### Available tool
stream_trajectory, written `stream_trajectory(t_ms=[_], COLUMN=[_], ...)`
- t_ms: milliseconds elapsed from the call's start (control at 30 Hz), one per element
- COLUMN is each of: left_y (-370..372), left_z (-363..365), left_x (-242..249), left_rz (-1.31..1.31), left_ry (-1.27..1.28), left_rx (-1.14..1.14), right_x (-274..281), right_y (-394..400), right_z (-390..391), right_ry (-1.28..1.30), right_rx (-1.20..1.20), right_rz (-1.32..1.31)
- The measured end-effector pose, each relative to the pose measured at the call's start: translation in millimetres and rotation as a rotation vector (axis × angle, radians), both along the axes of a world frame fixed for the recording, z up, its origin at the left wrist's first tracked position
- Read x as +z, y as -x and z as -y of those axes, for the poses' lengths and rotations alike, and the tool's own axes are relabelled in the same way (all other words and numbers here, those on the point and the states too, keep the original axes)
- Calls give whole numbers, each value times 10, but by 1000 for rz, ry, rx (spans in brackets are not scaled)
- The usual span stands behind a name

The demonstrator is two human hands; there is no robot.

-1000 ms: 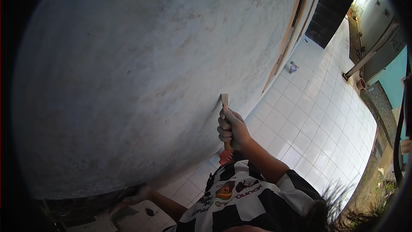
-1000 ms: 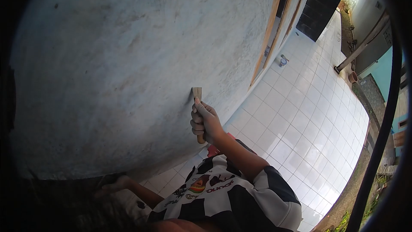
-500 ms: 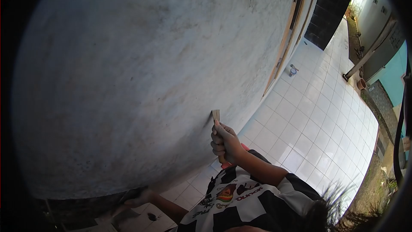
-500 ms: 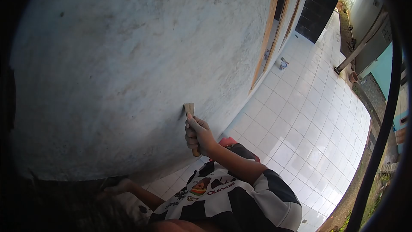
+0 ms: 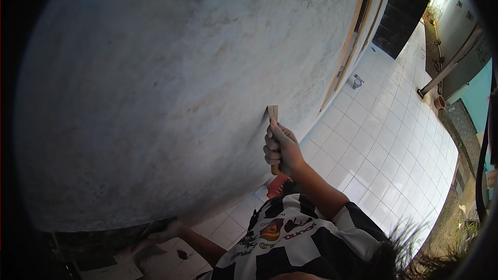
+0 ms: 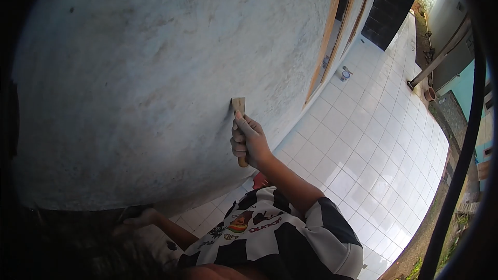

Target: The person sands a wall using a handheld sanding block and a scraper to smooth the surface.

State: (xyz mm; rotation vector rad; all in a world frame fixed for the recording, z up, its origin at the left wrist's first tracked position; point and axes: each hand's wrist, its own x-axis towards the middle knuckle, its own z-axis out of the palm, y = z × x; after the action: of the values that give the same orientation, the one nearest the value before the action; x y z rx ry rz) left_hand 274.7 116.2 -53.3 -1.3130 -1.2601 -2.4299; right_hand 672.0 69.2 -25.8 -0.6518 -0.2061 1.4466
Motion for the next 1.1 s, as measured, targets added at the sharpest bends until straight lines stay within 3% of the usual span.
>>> stream_trajectory(t_ms=[67,267,333,367,500,567,600,667,833,933,1000,1067,1100], left_y=[-53,-764,-784,-868,-2268,-2568,-2686,-2909,-3490,-3705,-3712,-3735,-3704], left_z=[28,402,1448,1855,1249,1118,1072,978,839,807,845,921,903], left_x=[56,289,-23,-123,446,634,656,665,383,295,-128,-86,-98], left_rz=[2,-334,-441,-492,-705,-818,-811,-1057,-969,-902,-765,-639,-614], left_ry=[-64,68,137,169,258,287,276,427,413,328,550,579,815], left_rx=[18,-247,-337,-386,-620,-747,-754,-905,-1109,-1228,-1372,-1422,-1523], right_x=[38,-66,-41,-127,71,125,114,62,139,-128,-198,-304,-271], right_y=[-142,-38,31,14,-108,-303,-404,-584,-675,-739,-804,-924,-955], right_z=[22,362,483,531,690,780,818,888,1126,1128,1142,1143,1168], right_ry=[-42,-265,-258,-326,-372,-377,-380,-279,-148,23,68,78,118], right_rx=[-25,-12,-109,-91,-251,-306,-314,-291,-332,-421,-442,-441,-424], right_rz=[6,-70,250,240,522,771,782,853,715,826,747,920,928])
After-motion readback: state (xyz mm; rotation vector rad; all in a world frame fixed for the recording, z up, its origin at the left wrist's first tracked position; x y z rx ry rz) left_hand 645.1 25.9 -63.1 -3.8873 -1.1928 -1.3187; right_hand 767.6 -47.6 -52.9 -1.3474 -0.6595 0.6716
